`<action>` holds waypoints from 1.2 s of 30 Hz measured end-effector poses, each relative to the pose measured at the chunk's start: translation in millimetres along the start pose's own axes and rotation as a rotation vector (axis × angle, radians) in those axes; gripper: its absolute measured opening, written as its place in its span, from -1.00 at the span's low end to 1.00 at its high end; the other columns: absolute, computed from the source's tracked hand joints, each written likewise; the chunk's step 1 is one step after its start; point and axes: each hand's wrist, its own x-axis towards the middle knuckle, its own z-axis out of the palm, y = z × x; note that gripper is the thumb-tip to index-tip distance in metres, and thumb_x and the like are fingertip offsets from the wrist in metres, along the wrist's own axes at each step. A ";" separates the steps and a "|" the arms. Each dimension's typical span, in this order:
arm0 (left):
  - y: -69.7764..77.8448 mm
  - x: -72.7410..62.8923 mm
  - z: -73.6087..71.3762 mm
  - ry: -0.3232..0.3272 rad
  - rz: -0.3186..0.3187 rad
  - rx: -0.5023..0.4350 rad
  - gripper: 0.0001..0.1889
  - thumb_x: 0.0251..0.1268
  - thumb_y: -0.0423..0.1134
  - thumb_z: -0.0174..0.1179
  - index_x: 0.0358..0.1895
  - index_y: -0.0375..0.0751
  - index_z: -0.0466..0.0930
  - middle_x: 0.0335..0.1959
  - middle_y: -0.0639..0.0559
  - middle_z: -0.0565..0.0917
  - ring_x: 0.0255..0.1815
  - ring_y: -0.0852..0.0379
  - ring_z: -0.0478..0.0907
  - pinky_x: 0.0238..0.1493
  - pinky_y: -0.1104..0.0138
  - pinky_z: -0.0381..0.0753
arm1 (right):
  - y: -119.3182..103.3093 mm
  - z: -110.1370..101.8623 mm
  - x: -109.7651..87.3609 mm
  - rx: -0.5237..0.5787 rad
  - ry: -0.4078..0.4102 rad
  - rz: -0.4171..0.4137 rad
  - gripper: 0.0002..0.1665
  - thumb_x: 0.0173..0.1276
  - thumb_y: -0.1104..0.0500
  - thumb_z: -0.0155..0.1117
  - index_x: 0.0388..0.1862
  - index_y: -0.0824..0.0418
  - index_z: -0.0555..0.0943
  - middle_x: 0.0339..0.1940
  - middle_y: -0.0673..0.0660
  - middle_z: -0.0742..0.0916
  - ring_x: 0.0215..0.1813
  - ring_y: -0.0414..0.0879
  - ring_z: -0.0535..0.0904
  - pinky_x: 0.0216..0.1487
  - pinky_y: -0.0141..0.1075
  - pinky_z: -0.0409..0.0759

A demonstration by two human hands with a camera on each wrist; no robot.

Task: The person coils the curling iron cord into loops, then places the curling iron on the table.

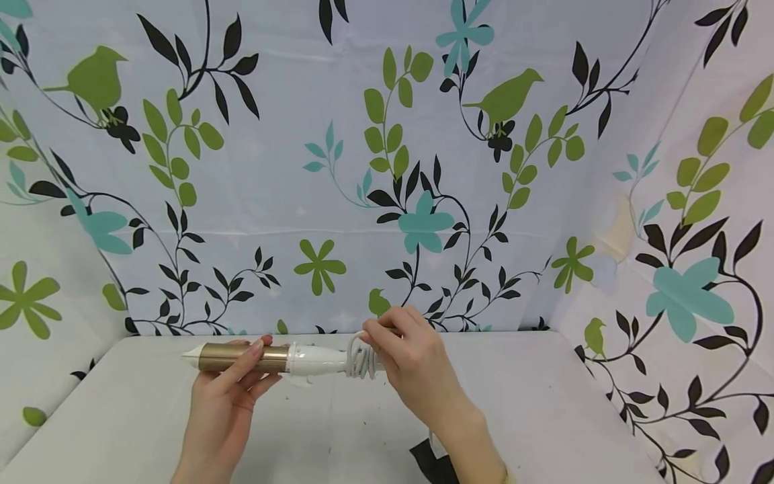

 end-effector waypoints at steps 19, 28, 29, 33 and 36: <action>1.6 3.7 -7.1 -0.104 -0.019 -0.063 -0.85 0.45 -0.39 0.16 -0.11 -0.18 0.36 -0.12 -0.03 0.76 -0.12 0.03 0.77 -0.12 0.20 0.77 | 12.3 -6.4 -6.6 0.248 -0.288 0.365 -0.74 0.44 0.24 0.29 0.06 0.09 0.73 -0.39 -0.15 0.47 -0.42 -0.32 0.36 -0.51 -0.51 0.39; 1.4 3.1 -8.4 -0.149 -0.028 -0.066 -0.88 0.48 -0.36 0.13 -0.10 -0.15 0.36 -0.09 -0.02 0.74 -0.12 0.05 0.76 -0.14 0.24 0.78 | 17.4 -7.2 -11.1 0.430 -0.413 0.563 -0.78 0.53 0.13 0.18 0.00 -0.01 0.74 -0.35 -0.08 0.54 -0.31 -0.18 0.43 -0.40 -0.40 0.47; 1.5 2.9 -8.4 -0.148 -0.028 -0.065 -0.88 0.48 -0.36 0.13 -0.10 -0.15 0.36 -0.09 -0.01 0.74 -0.12 0.05 0.76 -0.14 0.25 0.78 | 18.2 -6.4 -12.0 0.453 -0.415 0.573 -0.77 0.53 0.14 0.18 0.00 0.01 0.74 -0.35 -0.06 0.55 -0.30 -0.16 0.43 -0.39 -0.39 0.47; 1.4 2.4 -8.6 -0.145 -0.035 -0.062 -0.86 0.48 -0.36 0.13 -0.09 -0.16 0.34 -0.07 -0.01 0.74 -0.10 0.05 0.76 -0.13 0.25 0.78 | 22.6 -3.5 -16.5 0.528 -0.433 0.625 -0.75 0.53 0.13 0.17 0.05 0.06 0.73 -0.34 -0.01 0.58 -0.26 -0.13 0.43 -0.35 -0.37 0.50; 1.1 2.1 -8.8 -0.148 -0.037 -0.063 -0.86 0.48 -0.36 0.13 -0.09 -0.16 0.35 -0.06 -0.01 0.74 -0.10 0.05 0.75 -0.12 0.24 0.78 | 26.5 -1.5 -18.9 0.592 -0.460 0.683 -0.73 0.54 0.11 0.16 0.08 0.06 0.73 -0.22 0.00 0.67 -0.15 -0.12 0.51 -0.17 -0.36 0.60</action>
